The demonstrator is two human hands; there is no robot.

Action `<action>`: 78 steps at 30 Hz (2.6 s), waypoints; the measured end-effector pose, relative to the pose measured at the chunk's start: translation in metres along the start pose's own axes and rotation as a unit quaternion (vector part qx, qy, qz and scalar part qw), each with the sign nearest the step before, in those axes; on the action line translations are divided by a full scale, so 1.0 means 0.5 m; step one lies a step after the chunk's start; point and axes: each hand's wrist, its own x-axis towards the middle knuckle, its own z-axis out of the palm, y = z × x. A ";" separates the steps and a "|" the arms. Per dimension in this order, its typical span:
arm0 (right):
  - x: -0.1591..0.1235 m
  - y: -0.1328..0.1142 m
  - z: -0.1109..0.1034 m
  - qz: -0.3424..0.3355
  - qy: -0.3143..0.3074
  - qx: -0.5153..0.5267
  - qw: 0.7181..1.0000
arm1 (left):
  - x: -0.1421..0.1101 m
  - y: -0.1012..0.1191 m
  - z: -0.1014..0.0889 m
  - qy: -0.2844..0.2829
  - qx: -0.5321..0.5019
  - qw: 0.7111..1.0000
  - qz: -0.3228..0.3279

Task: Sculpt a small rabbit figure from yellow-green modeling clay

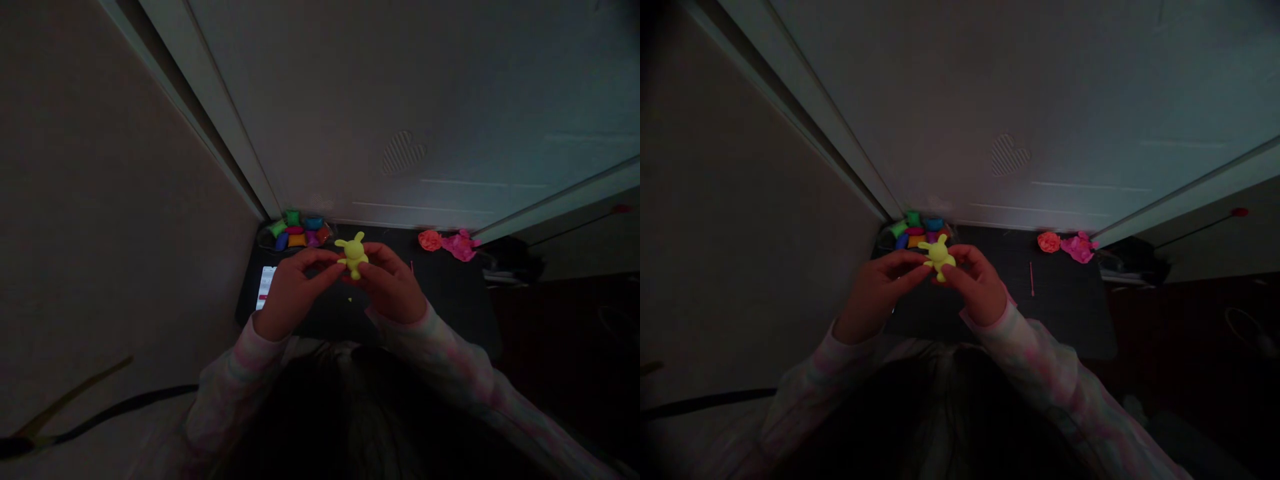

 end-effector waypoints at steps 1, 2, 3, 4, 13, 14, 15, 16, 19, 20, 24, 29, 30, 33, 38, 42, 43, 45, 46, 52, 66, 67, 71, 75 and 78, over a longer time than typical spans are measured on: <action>0.000 0.000 0.000 0.001 0.000 -0.001 1.000 | 0.000 0.001 0.000 0.003 0.012 1.000 0.004; 0.000 0.001 0.000 0.001 0.001 -0.003 1.000 | 0.000 0.002 0.000 0.006 0.028 1.000 0.009; 0.000 0.001 0.000 0.002 0.003 -0.006 1.000 | -0.001 0.003 0.000 0.009 0.046 0.999 0.015; 0.000 0.002 0.001 0.002 0.006 -0.009 1.000 | -0.001 0.003 -0.001 0.012 0.062 0.998 0.021; 0.002 0.004 0.007 0.044 0.028 0.029 0.998 | -0.001 -0.005 -0.009 -0.021 0.037 0.998 0.036; 0.002 0.004 0.007 0.048 0.028 0.033 0.998 | -0.002 -0.008 -0.009 -0.024 0.019 0.999 0.027; 0.002 0.003 0.007 0.050 0.025 0.036 0.998 | -0.002 -0.010 -0.009 -0.024 0.000 1.000 0.020; 0.002 0.003 0.008 0.053 0.021 0.038 0.998 | -0.002 -0.013 -0.008 -0.023 -0.018 0.999 0.015; 0.001 0.003 0.008 0.067 0.007 0.047 0.997 | -0.003 -0.017 -0.005 -0.015 -0.046 0.999 0.010; 0.000 0.003 0.009 0.072 0.005 0.051 0.996 | -0.003 -0.018 -0.004 -0.013 -0.046 0.999 0.009; -0.004 -0.001 0.012 0.092 0.002 0.063 0.994 | -0.003 -0.019 -0.003 -0.013 -0.044 0.999 0.006; -0.007 -0.008 0.009 0.116 -0.013 0.058 0.991 | -0.003 -0.019 -0.005 -0.021 -0.062 0.998 0.017; -0.007 -0.009 0.008 0.118 -0.021 0.056 0.991 | -0.003 -0.018 -0.005 -0.021 -0.067 0.997 0.020; -0.008 -0.012 0.005 0.124 -0.042 0.054 0.990 | -0.003 -0.017 -0.006 -0.020 -0.074 0.997 0.018; -0.013 -0.017 0.007 0.151 -0.050 0.061 0.985 | -0.006 -0.014 -0.005 -0.021 -0.061 0.998 0.006; -0.015 -0.018 0.008 0.148 -0.046 0.063 0.986 | -0.008 -0.017 -0.001 -0.013 -0.052 0.998 0.021; -0.015 -0.018 0.008 0.148 -0.047 0.062 0.986 | -0.008 -0.019 0.000 -0.011 -0.052 0.998 0.025; -0.015 -0.018 0.008 0.149 -0.046 0.059 0.986 | -0.009 -0.021 0.000 -0.009 -0.054 0.998 0.035; -0.015 -0.018 0.009 0.149 -0.044 0.059 0.986 | -0.009 -0.022 0.000 -0.010 -0.056 0.998 0.040; -0.018 -0.019 0.013 0.147 -0.031 0.060 0.987 | -0.009 -0.019 -0.009 -0.019 -0.049 0.998 0.042; -0.009 -0.011 0.002 0.140 -0.030 0.044 0.989 | -0.004 -0.041 0.001 -0.006 -0.129 0.992 0.013; -0.009 -0.011 0.002 0.142 -0.028 0.044 0.988 | -0.003 -0.041 0.002 -0.002 -0.137 0.991 0.009; -0.009 -0.010 0.005 0.139 -0.014 0.043 0.989 | -0.003 -0.035 0.010 0.025 -0.134 0.991 0.010; -0.010 -0.011 0.007 0.132 -0.010 0.039 0.990 | -0.004 -0.029 0.013 0.031 -0.087 0.996 0.014; -0.010 -0.012 0.009 0.140 0.007 0.037 0.989 | -0.005 -0.031 0.009 0.021 -0.077 0.997 0.025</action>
